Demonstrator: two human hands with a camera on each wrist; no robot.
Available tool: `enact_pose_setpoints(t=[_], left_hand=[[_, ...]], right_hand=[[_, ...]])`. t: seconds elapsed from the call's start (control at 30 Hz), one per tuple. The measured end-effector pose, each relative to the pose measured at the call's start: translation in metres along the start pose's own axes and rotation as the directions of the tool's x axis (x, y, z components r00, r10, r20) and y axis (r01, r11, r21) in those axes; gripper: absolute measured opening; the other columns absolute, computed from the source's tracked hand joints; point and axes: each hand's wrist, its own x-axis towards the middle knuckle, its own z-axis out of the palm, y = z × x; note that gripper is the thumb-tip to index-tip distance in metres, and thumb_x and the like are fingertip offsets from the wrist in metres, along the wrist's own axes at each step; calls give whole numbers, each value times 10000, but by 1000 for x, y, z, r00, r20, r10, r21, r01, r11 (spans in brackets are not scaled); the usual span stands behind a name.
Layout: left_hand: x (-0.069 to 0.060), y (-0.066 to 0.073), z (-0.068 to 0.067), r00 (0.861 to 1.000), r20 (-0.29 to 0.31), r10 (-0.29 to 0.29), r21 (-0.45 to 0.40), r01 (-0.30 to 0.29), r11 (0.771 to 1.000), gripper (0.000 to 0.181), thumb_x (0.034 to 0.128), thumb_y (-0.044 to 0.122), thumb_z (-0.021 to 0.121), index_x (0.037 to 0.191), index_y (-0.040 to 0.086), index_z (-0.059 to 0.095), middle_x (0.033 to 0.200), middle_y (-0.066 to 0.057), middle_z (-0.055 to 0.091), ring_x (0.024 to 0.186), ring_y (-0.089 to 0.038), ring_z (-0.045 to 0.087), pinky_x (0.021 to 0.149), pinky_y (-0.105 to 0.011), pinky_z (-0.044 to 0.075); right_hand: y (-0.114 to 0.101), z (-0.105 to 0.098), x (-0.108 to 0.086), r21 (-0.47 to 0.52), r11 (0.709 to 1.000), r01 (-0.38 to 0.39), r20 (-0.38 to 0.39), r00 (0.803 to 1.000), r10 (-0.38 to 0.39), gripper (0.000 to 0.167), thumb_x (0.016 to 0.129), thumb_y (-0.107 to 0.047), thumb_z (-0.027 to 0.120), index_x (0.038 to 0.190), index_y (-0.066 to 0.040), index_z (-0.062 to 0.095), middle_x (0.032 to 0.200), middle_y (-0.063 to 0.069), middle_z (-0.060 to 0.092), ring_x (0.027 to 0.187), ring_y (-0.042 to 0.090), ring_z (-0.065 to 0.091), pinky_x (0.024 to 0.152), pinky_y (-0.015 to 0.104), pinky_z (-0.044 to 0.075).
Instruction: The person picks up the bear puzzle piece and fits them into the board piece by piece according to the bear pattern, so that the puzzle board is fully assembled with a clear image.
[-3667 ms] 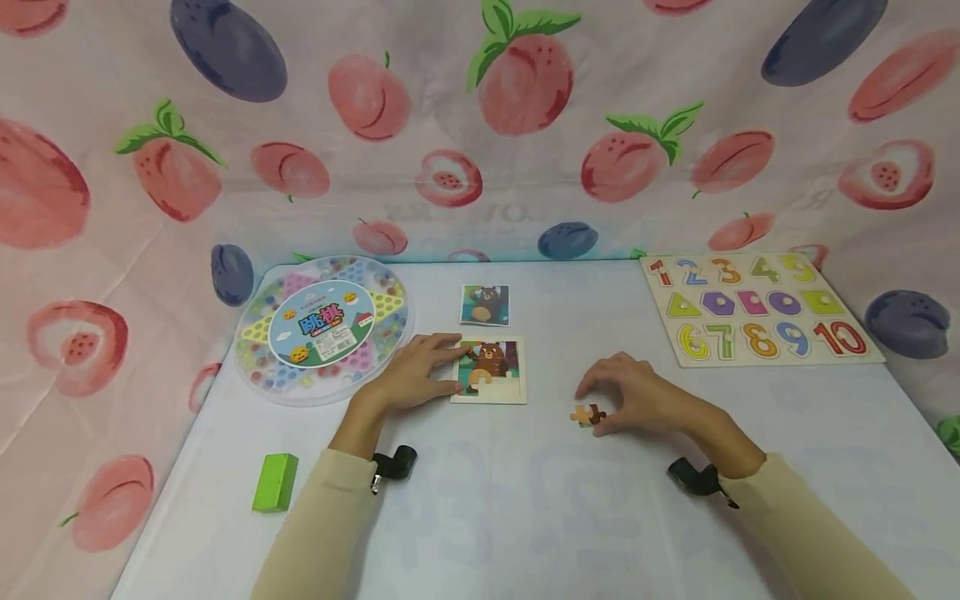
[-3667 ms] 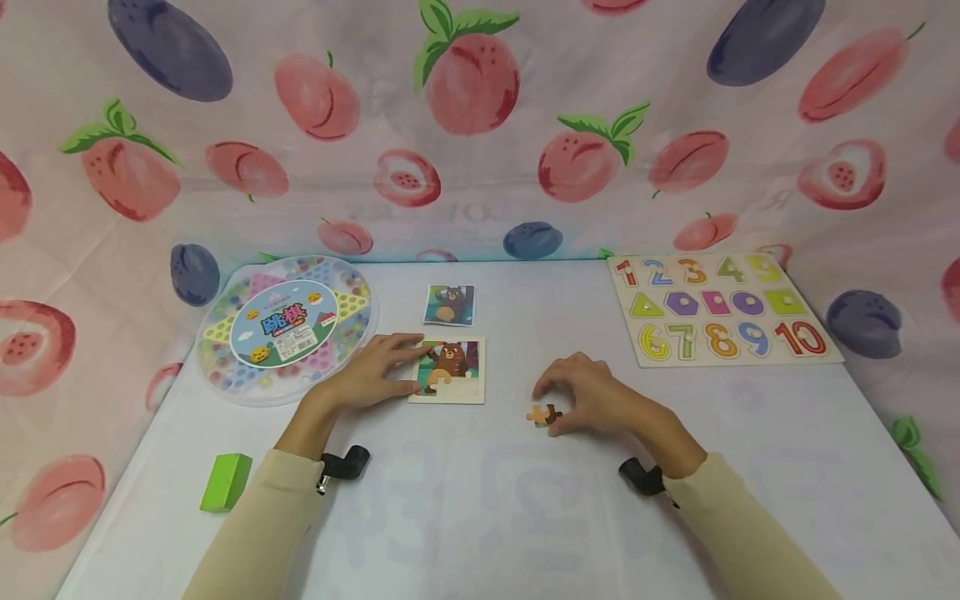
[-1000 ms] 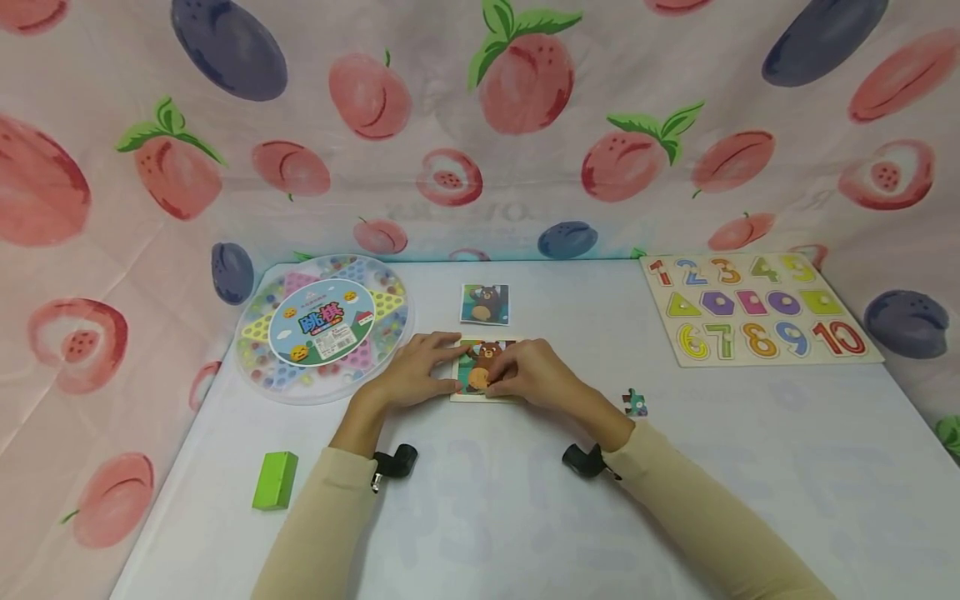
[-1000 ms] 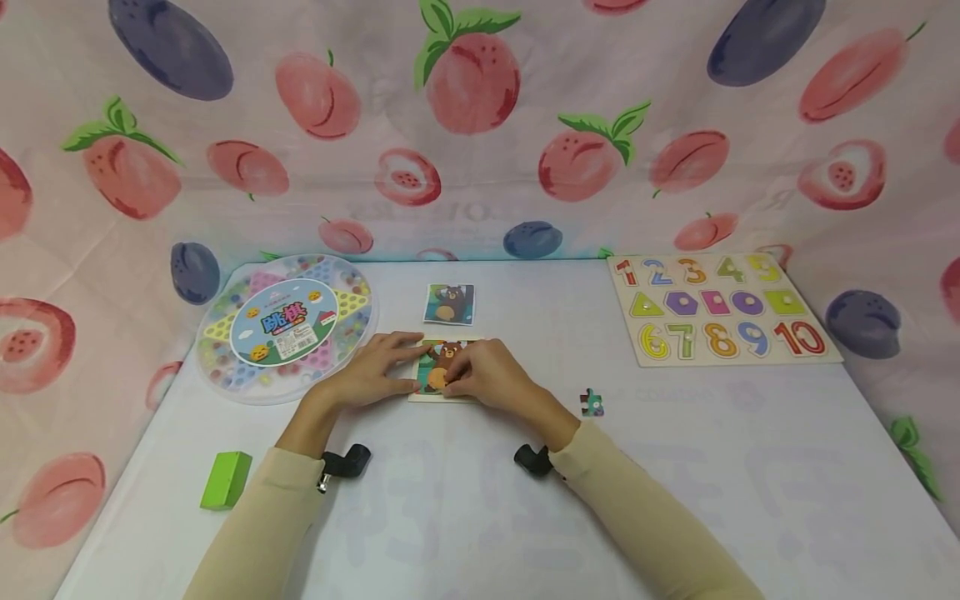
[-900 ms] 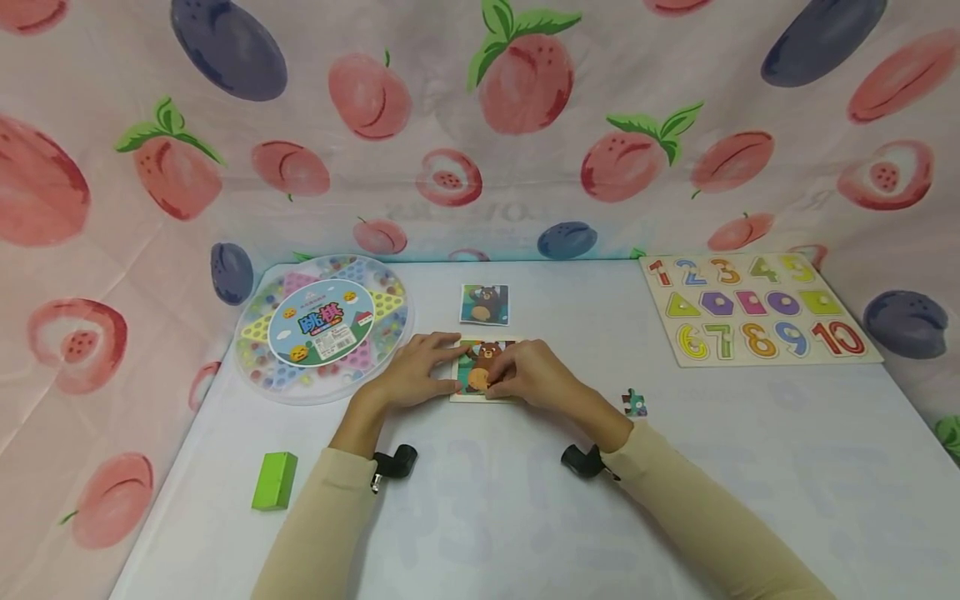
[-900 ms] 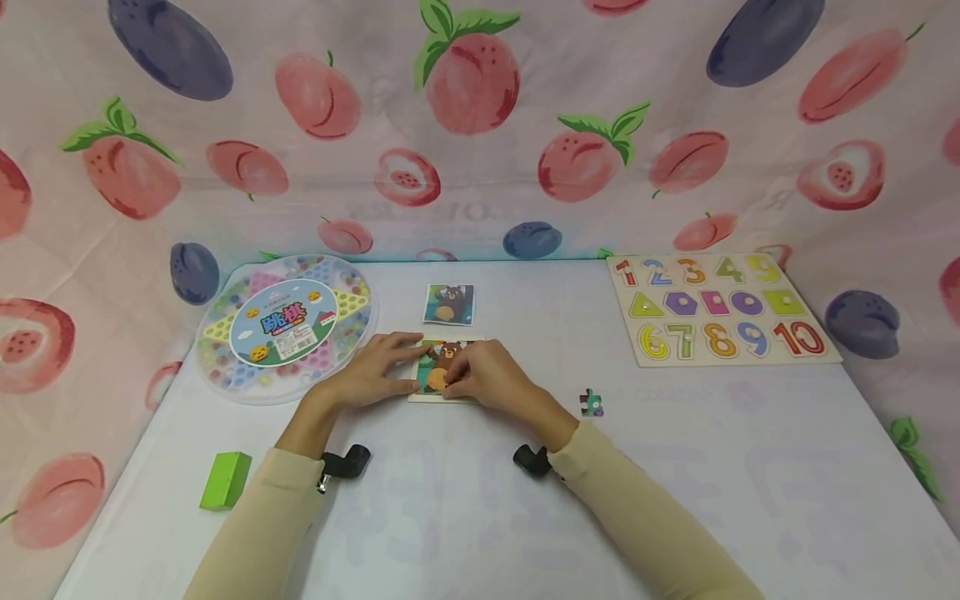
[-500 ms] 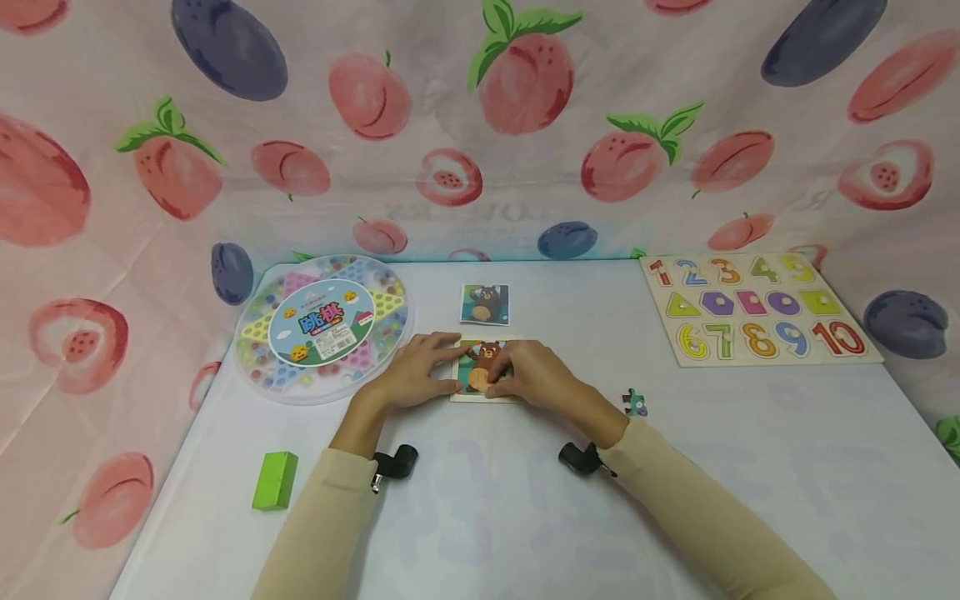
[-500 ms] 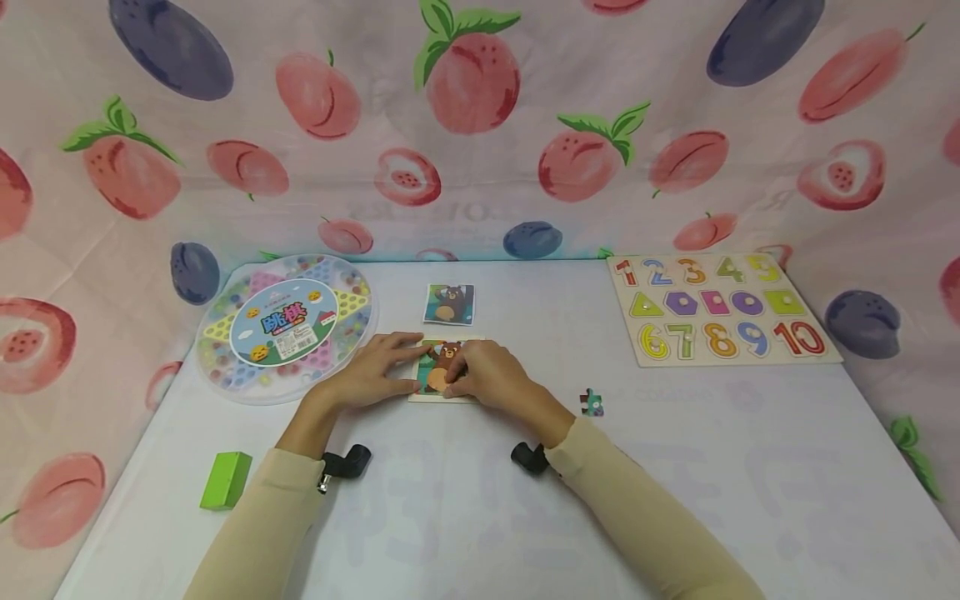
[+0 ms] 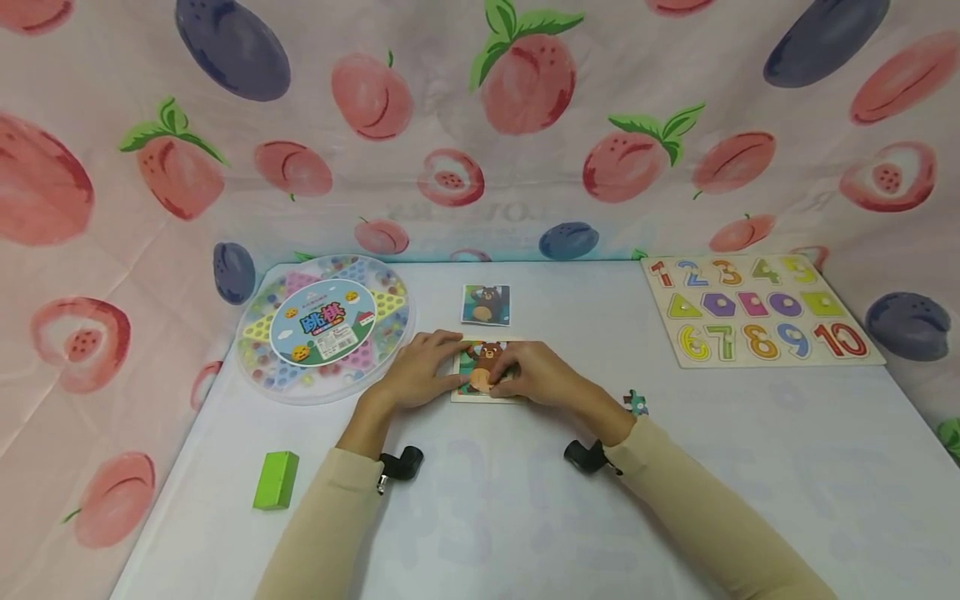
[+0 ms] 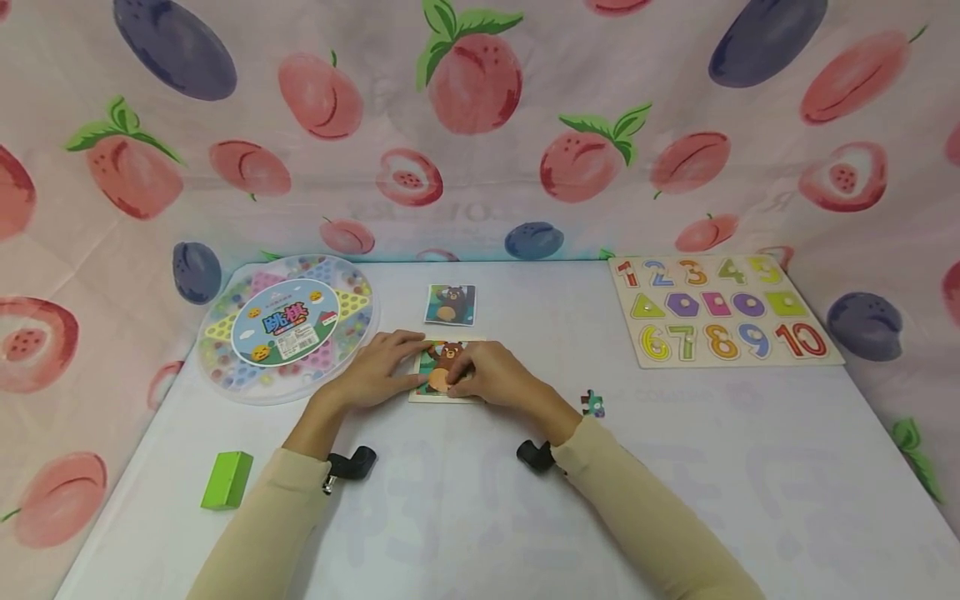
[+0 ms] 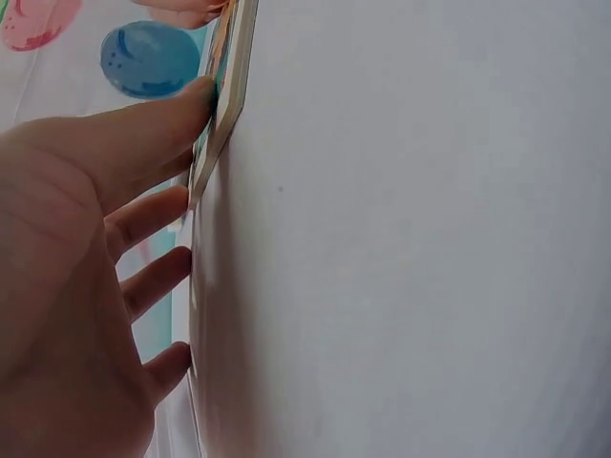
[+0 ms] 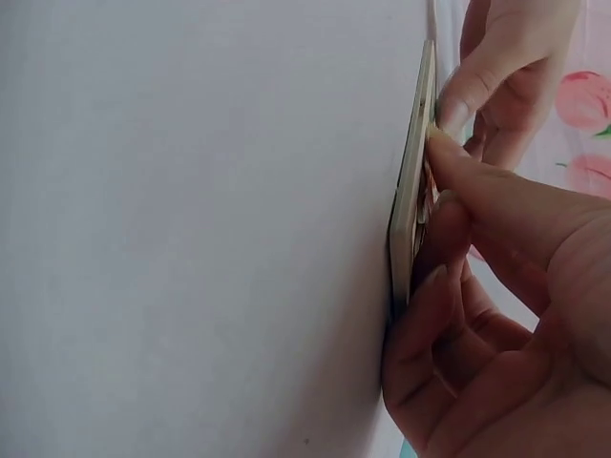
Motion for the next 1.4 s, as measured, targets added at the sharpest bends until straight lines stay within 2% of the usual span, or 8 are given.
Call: enact_pose_setpoints(t=[0.13,0.4,0.53,0.73,0.9,1.0,1.2,1.4], left_hand=[[1,2,1,1000,-15,-11,25,11,1000,603,970,407,665,1520,224,500,1597,-42,432,1476,-343,364,1176,-601,324],[0,5,-1,1000,-22,-16,38,17,999,608,959,403,682,1513,220,512,1586,-43,449,1460,-331,380,1156,-581,348],[-1,7,-2,1000,-20,-14,45,14,999,607,961,394,681,1514,212,511,1589,-55,445,1456,-343,384,1154,-590,351],[-1,9,-2,1000,-4,-17,54,18,998,611,963,389,678,1522,215,501,1599,-58,433,1461,-344,381,1173,-592,341],[-1,9,-2,1000,-14,-18,76,19,997,609,960,401,680,1517,223,508,1597,-57,440,1461,-338,394,1189,-598,333],[-1,8,-2,1000,-17,-16,78,18,997,608,959,401,681,1515,224,511,1595,-60,444,1461,-339,399,1189,-605,333],[-1,7,-3,1000,-11,-12,65,12,998,609,962,390,678,1519,213,506,1598,-65,440,1457,-340,399,1188,-607,330],[-1,9,-3,1000,-9,-15,47,16,999,595,974,398,657,1517,206,508,1599,-63,440,1459,-338,394,1202,-602,321]], right_hand=[[3,-1,-2,26,1000,9,13,1000,-10,111,862,-238,824,935,-157,804,1002,10,732,894,121,614,763,250,505],[4,-14,-10,84,994,-76,41,997,73,131,892,-262,794,987,-171,785,1043,20,727,757,113,558,648,248,488],[9,-25,-20,77,992,-105,16,994,104,164,882,-224,801,1017,-133,777,1024,45,741,733,119,566,640,245,489],[23,-51,-43,15,989,-146,-54,988,146,190,869,-188,807,1044,-122,775,1028,39,753,832,143,596,694,227,499],[36,-74,-67,-24,989,-147,-72,987,145,252,887,-223,793,1108,-108,756,1087,55,746,983,195,639,774,234,515],[44,-83,-82,-28,988,-154,-74,986,152,290,895,-241,788,1147,-104,745,1138,81,736,1061,247,635,770,221,528],[58,-89,-106,-31,978,-205,-45,978,204,393,841,-274,841,1191,-134,728,1190,73,717,1103,260,596,749,209,514],[66,-85,-121,-71,972,-226,9,974,227,497,774,-313,890,1203,-140,710,1206,42,713,1124,242,595,919,348,540]])
